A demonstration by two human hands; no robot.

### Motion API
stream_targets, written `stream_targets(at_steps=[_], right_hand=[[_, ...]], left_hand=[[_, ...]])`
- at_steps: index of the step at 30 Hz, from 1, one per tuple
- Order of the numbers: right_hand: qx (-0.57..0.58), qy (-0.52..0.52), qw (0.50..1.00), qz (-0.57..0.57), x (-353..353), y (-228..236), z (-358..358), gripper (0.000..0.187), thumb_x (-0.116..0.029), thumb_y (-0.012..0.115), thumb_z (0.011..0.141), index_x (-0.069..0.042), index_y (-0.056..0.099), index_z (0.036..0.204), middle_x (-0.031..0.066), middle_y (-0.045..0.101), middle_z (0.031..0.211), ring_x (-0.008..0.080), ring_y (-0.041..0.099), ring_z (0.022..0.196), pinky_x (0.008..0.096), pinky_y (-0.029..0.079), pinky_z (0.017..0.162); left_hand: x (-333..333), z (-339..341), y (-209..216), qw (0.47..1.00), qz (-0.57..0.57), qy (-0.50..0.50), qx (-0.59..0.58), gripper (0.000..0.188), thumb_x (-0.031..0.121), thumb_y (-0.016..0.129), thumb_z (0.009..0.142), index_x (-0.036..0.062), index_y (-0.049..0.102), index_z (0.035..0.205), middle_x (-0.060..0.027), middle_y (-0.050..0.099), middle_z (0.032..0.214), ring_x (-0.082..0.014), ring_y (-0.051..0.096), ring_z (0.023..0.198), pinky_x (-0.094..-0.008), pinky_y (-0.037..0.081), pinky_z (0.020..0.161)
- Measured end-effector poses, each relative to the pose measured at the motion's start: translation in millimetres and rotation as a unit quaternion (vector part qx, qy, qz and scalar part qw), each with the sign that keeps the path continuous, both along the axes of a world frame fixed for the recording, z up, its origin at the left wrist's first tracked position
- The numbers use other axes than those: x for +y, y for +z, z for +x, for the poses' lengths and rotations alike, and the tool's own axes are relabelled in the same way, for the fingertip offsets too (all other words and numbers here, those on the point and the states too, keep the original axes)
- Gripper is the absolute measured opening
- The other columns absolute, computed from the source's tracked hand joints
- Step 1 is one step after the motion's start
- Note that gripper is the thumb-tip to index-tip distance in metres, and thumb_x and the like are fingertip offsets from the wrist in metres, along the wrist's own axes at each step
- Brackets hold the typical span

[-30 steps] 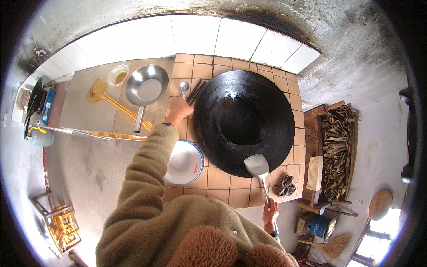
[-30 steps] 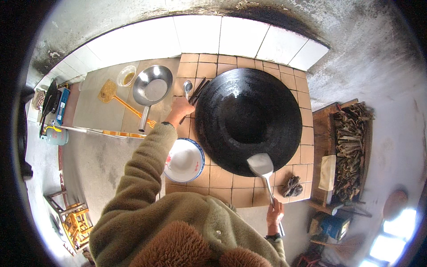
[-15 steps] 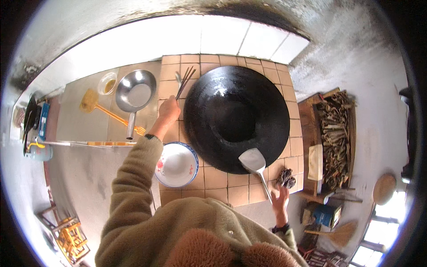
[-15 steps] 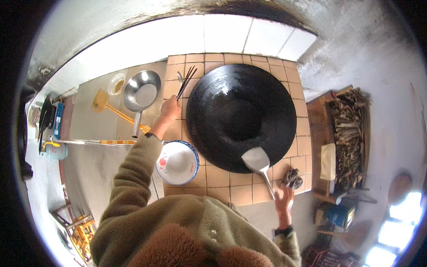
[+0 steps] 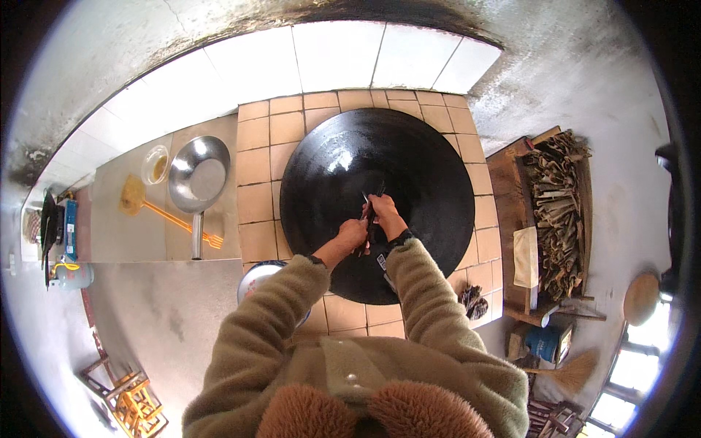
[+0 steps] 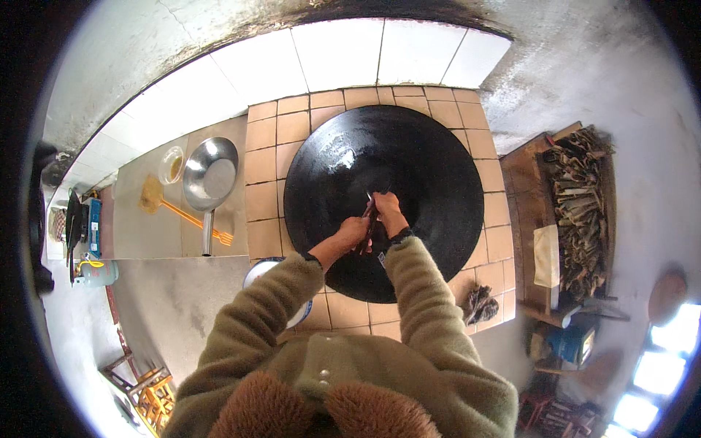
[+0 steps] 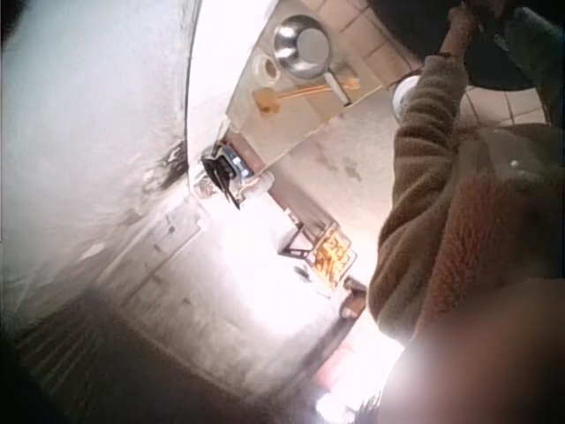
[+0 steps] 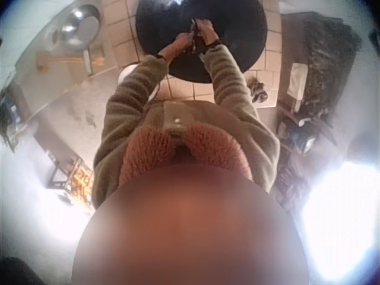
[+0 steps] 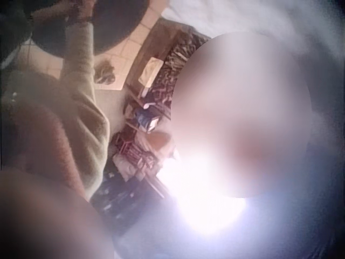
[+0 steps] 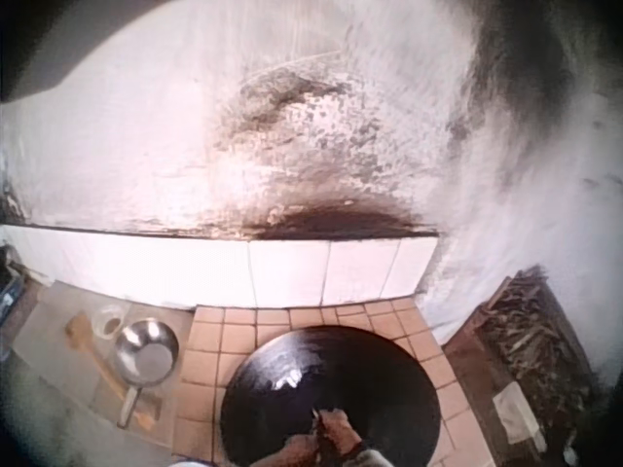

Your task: The person washes a wok, a saucepan, a bowl, and chopsticks using a cloth and water from a tap. They scrub the wok and saucepan, rinse them outdoors, and then wash the bowl and chopsticks before placing them on a shelf.

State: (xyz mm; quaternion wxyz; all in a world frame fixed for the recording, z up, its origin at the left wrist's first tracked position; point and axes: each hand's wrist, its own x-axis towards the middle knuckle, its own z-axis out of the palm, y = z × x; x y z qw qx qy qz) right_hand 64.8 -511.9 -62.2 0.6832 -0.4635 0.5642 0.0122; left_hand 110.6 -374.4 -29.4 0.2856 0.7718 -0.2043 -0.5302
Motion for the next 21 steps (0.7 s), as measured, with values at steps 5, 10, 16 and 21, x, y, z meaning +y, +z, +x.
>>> stream_targets(at_steps=[5,10,16,21], right_hand=[[0.161,0.064,0.977,-0.125,-57.2,-47.4,-15.8,0.035,-0.026,0.061,0.082,-0.001,0.057,0.107,0.0119,0.067,0.088,0.0272,0.066,0.075,0.0413,0.055,0.058],[0.209,0.209,0.899,-0.324,-28.1,-67.4,-0.7,0.07,-0.036,0.063,0.078,0.007,0.036,0.127,0.0295,0.059,0.109,0.0402,0.06,0.101,0.0447,0.048,0.087],[-0.06,0.351,0.892,-0.28,45.6,-44.3,41.2,0.054,-0.034,0.062,0.08,0.0,0.05,0.12,0.0234,0.062,0.107,0.0373,0.06,0.099,0.0431,0.046,0.085],[-0.268,0.058,0.943,-0.187,-32.7,-49.2,18.4,0.024,-0.02,0.054,0.089,-0.003,0.067,0.099,0.0124,0.069,0.086,0.0186,0.064,0.069,0.0327,0.051,0.061]], left_hand=[[-4.7,33.7,29.2,0.955,0.121,-0.094,-0.254,0.056,0.044,0.054,0.086,-0.0027,0.053,0.118,-0.0245,0.056,0.116,-0.0366,0.054,0.11,-0.0445,0.043,0.092],[-18.2,73.7,45.5,0.979,0.024,-0.031,-0.199,0.075,0.047,0.058,0.083,-0.0104,0.039,0.128,-0.0323,0.045,0.126,-0.0438,0.046,0.117,-0.0456,0.038,0.1],[-33.6,103.1,8.0,0.958,-0.141,0.231,-0.099,0.066,0.042,0.068,0.079,-0.007,0.046,0.118,-0.0219,0.058,0.109,-0.0313,0.056,0.106,-0.0367,0.045,0.09],[-23.2,125.2,6.7,0.884,-0.235,0.392,0.101,0.013,0.014,0.048,0.094,0.0021,0.049,0.089,-0.0093,0.059,0.077,-0.0191,0.058,0.061,-0.0314,0.049,0.06]])
